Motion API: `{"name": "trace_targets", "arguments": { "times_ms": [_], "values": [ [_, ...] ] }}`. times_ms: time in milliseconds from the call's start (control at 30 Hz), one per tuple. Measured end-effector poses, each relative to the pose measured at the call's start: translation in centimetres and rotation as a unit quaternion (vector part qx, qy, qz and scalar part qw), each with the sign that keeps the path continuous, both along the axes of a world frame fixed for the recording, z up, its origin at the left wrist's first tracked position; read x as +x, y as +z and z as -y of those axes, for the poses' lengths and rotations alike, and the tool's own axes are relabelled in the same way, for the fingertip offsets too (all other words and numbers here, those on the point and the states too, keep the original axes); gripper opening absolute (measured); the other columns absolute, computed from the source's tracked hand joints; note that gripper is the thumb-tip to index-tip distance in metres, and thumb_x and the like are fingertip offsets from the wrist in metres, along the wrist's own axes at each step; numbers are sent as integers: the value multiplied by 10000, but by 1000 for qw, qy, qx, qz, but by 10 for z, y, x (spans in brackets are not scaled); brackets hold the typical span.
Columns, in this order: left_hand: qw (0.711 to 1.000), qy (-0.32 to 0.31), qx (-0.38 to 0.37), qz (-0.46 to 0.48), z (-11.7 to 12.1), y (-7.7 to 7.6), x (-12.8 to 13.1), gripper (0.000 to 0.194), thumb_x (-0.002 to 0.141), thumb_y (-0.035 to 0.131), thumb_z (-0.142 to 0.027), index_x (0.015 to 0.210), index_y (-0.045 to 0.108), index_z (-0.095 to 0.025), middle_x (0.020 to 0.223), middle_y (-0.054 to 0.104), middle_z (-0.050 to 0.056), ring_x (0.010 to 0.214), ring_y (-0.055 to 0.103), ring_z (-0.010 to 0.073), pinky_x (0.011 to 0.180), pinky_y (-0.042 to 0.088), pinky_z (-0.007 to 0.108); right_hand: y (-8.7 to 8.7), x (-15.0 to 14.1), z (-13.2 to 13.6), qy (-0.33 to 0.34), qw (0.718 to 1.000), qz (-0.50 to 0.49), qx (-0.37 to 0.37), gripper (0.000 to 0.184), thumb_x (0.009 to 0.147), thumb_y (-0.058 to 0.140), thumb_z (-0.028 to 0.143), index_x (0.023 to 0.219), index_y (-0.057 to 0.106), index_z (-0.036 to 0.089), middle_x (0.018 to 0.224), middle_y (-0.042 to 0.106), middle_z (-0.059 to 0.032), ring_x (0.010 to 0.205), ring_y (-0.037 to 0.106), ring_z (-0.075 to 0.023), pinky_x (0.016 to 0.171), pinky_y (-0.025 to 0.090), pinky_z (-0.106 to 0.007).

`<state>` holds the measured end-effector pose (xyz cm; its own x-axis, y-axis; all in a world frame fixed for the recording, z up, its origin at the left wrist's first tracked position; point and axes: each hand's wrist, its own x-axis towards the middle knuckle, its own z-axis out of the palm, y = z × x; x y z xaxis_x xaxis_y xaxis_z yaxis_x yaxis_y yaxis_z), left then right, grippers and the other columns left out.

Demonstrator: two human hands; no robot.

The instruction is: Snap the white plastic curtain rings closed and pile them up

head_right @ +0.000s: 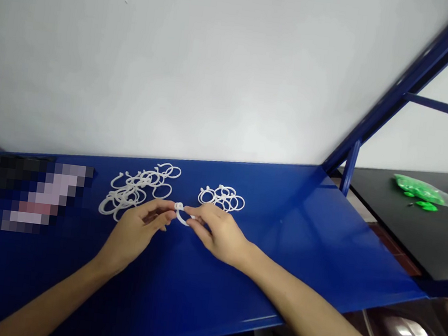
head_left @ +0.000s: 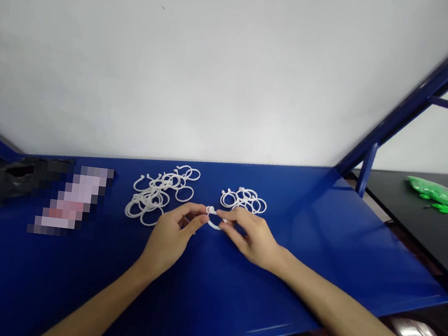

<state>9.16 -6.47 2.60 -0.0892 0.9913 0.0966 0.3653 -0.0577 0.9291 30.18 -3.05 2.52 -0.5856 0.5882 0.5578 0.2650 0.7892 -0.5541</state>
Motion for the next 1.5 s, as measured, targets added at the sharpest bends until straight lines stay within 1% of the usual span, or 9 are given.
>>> {"name": "trace_targets", "arguments": {
  "times_ms": [100, 200, 433, 567, 800, 1067, 1233, 1400, 1500],
  "values": [
    [999, 1, -28, 41, -2, -2, -1, 330, 786, 706, -500, 934, 745, -208, 737, 712, 13, 598, 615, 138, 589, 541, 270, -1, -1, 0, 11, 1000, 3, 7, 218, 1015, 512, 223, 1201, 616, 179, 896, 675, -53, 796, 637, -158, 742, 564, -309],
    [998, 5, -33, 53, -4, -3, -2, 328, 769, 725, -498, 924, 756, -211, 668, 682, 3, 584, 607, 140, 586, 540, 273, -1, 0, 0, 15, 1000, 1, 5, 222, 1018, 505, 221, 1207, 617, 189, 912, 676, -57, 809, 640, -160, 752, 567, -316],
    [998, -10, -38, 58, -6, -5, -3, 334, 770, 720, -532, 894, 751, -223, 669, 674, 0, 601, 615, 144, 624, 543, 288, -1, 0, -2, 21, 1000, 3, 8, 230, 1019, 493, 205, 1210, 620, 186, 937, 680, -64, 829, 636, -162, 767, 564, -322],
    [997, -12, -22, 67, -5, -5, -2, 328, 771, 721, -526, 873, 737, -214, 696, 672, 1, 617, 608, 139, 625, 527, 281, 0, 0, -2, 24, 1000, 1, 6, 228, 1026, 479, 216, 1196, 629, 193, 961, 690, -70, 841, 640, -169, 764, 566, -329],
    [997, -12, -8, 82, 0, -10, 1, 284, 791, 715, -482, 801, 693, -199, 661, 637, -13, 633, 593, 131, 621, 500, 256, 7, 0, 4, 44, 999, -1, -3, 206, 1026, 465, 176, 1130, 644, 181, 991, 705, -74, 840, 638, -165, 780, 561, -329],
    [998, -11, 59, 36, 5, -5, 3, 166, 814, 674, -360, 737, 670, -213, 693, 650, -14, 638, 591, 131, 639, 511, 249, 8, 2, 8, 58, 998, 15, -5, 225, 1031, 445, 171, 1150, 636, 184, 946, 696, -68, 840, 626, -168, 783, 552, -319],
    [995, -20, 98, -5, 4, -8, 2, 148, 851, 646, -313, 736, 670, -222, 710, 643, -21, 664, 597, 126, 667, 507, 244, 7, 2, 8, 61, 997, 40, 16, 276, 1040, 411, 170, 1226, 616, 179, 924, 685, -67, 848, 611, -180, 784, 539, -324],
    [992, -25, 124, -30, 6, -16, 1, 156, 878, 642, -306, 749, 652, -219, 738, 635, -24, 698, 615, 127, 667, 494, 237, 6, 2, 10, 55, 996, 66, 36, 278, 1046, 391, 169, 1163, 641, 141, 853, 644, -69, 787, 587, -177, 733, 522, -305],
    [990, -33, 129, -54, 5, -15, 0, 180, 902, 620, -333, 764, 639, -218, 746, 629, -22, 691, 613, 129, 649, 489, 242, 4, 1, 9, 46, 996, 64, 44, 281, 1047, 385, 173, 1135, 651, 145, 825, 625, -57, 753, 573, -169, 705, 516, -291]
  ]
}}
